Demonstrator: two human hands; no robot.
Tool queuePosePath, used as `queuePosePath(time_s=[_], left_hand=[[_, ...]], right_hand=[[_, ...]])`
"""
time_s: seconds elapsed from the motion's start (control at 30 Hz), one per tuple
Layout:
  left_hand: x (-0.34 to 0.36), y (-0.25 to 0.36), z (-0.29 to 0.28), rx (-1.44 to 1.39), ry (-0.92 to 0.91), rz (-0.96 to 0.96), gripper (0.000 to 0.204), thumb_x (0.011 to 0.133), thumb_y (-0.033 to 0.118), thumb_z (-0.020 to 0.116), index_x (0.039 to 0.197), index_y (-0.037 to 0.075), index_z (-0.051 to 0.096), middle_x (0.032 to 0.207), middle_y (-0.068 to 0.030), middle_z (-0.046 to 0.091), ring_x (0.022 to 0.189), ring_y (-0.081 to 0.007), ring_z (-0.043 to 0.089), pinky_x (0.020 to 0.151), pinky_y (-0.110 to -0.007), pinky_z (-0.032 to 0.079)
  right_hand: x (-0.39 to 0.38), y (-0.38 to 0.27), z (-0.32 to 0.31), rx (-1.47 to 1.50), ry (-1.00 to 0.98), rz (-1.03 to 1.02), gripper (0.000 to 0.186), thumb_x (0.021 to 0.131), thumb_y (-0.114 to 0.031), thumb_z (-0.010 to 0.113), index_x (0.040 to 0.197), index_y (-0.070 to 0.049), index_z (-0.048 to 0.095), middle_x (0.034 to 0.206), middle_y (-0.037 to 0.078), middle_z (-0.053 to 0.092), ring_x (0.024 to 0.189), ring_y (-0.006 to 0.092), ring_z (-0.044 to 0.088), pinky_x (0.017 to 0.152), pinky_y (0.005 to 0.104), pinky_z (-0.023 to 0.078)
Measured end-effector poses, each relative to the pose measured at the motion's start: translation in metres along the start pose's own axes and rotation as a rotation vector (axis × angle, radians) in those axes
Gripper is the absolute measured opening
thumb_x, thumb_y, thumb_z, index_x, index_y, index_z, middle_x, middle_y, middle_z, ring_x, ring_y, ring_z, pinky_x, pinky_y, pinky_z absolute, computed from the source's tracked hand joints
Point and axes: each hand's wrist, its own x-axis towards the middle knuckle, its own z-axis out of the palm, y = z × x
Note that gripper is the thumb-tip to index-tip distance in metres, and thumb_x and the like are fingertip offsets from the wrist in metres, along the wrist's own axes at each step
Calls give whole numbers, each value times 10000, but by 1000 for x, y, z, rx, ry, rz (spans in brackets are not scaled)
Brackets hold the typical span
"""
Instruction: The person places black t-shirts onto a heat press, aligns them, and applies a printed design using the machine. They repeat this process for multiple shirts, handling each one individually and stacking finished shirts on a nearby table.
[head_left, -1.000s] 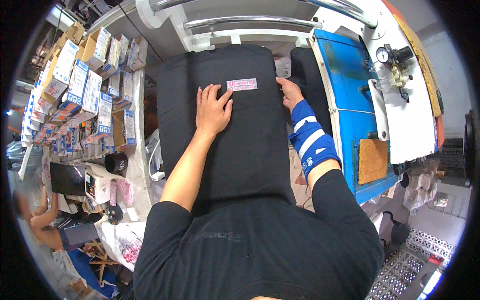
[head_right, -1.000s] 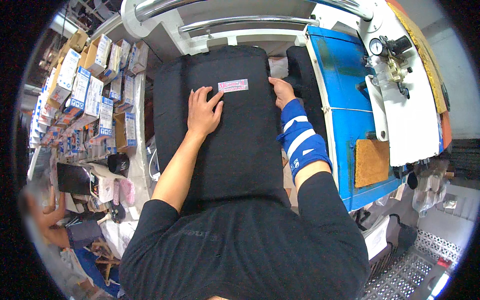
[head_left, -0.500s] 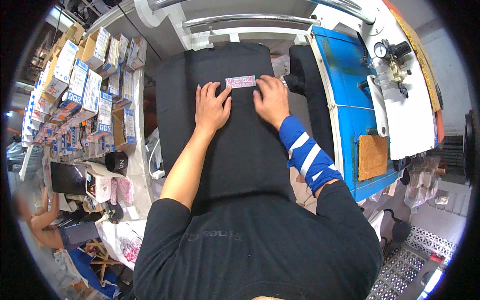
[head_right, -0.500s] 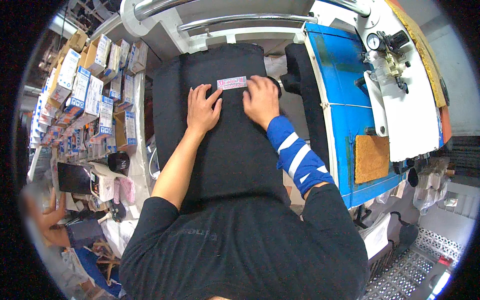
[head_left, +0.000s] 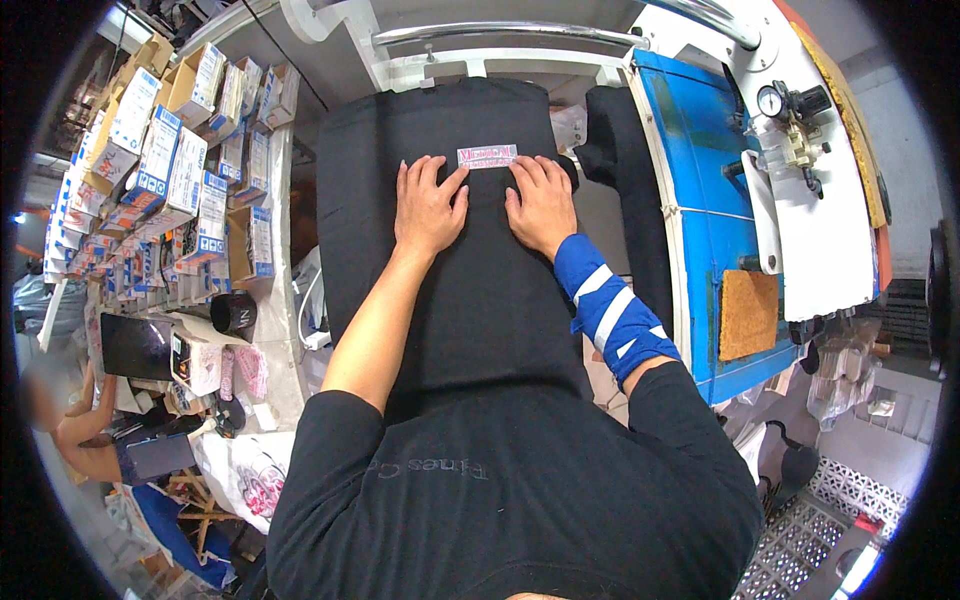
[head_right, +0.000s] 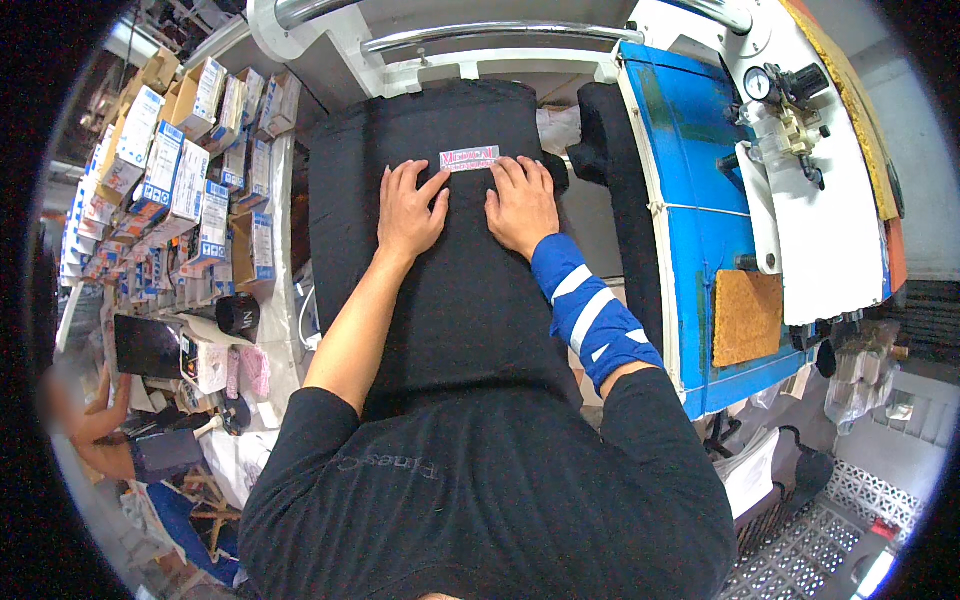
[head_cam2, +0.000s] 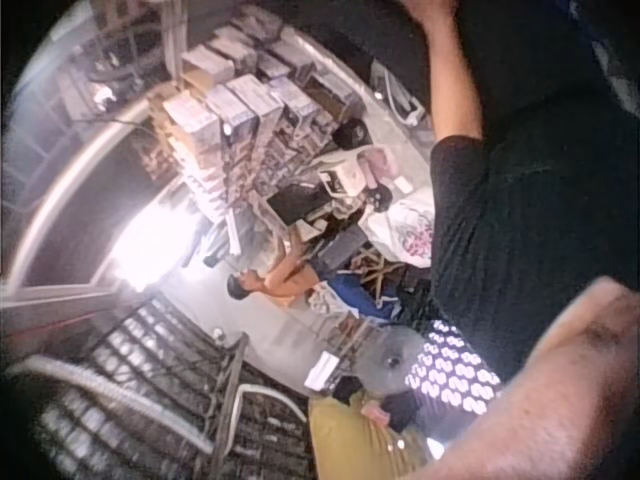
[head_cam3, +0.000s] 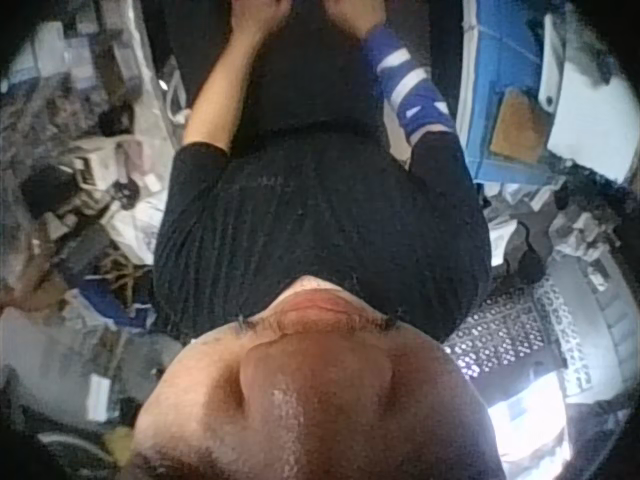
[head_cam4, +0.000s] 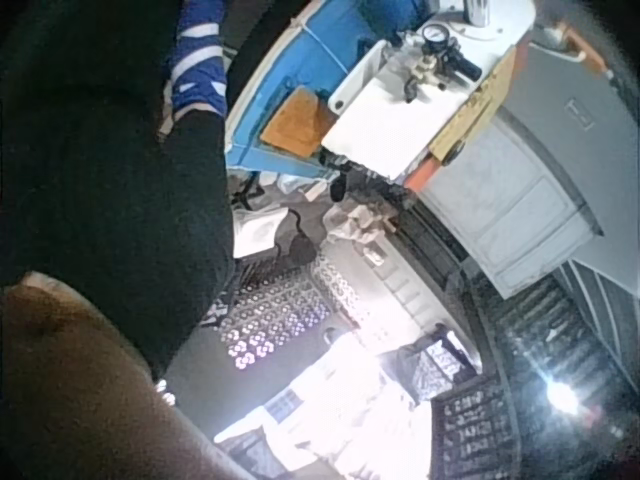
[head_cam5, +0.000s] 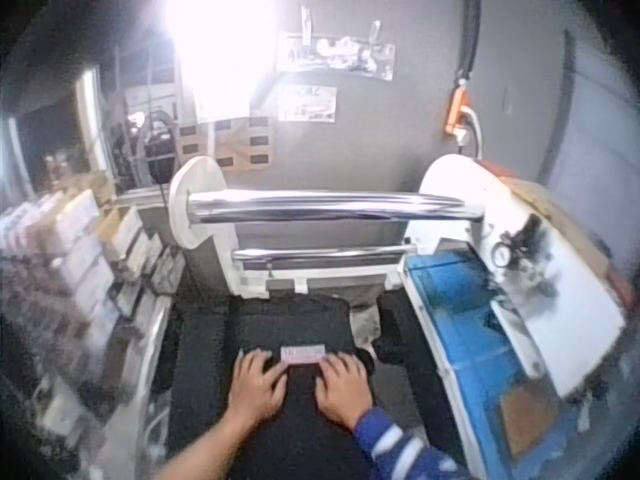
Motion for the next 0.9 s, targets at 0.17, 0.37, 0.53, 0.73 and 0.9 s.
queuePosePath(time_s=[0.17, 0.37, 0.53, 0.73, 0.9], left_hand=[[0, -1, 1, 1, -1, -1, 342, 896, 240, 680, 1229, 166, 712, 1320, -144, 581, 1320, -347, 486, 1165, -585, 316], [6, -3, 6, -99, -25, -105, 295, 841, 209, 701, 1132, 163, 718, 1229, -124, 574, 1281, -336, 482, 1175, -588, 277], [33, 9, 4, -175, -111, -372, 263, 867, 174, 656, 1120, 116, 700, 1203, -89, 603, 1237, -305, 509, 1165, -632, 228], [-8, 5, 27, -37, 70, -214, 337, 921, 192, 639, 1242, 98, 687, 1209, -81, 609, 1219, -295, 522, 1158, -644, 257], [-7, 12, 22, 77, 0, -237, 338, 978, 241, 608, 1287, 121, 675, 1221, -56, 594, 1232, -291, 507, 1170, -718, 199]], right_hand=[[0, 0, 0, 4, 0, 4, 414, 877, -209, 643, 1257, -45, 620, 1343, 113, 592, 1296, 351, 496, 1116, 496, 360], [16, -4, 4, -11, -78, 142, 431, 797, -261, 669, 1184, -74, 635, 1271, 114, 577, 1240, 350, 497, 1067, 537, 356], [47, 6, -2, 55, -144, 404, 257, 770, -249, 670, 975, -101, 714, 1174, 128, 606, 1163, 349, 536, 1000, 549, 393], [-26, -2, -70, 264, 321, 117, 87, 761, -80, 656, 846, -62, 668, 992, 122, 659, 1000, 337, 608, 904, 455, 477], [-107, -9, -192, 125, 440, 151, 128, 803, 16, 675, 918, -37, 697, 997, 147, 699, 962, 322, 668, 878, 397, 530]])
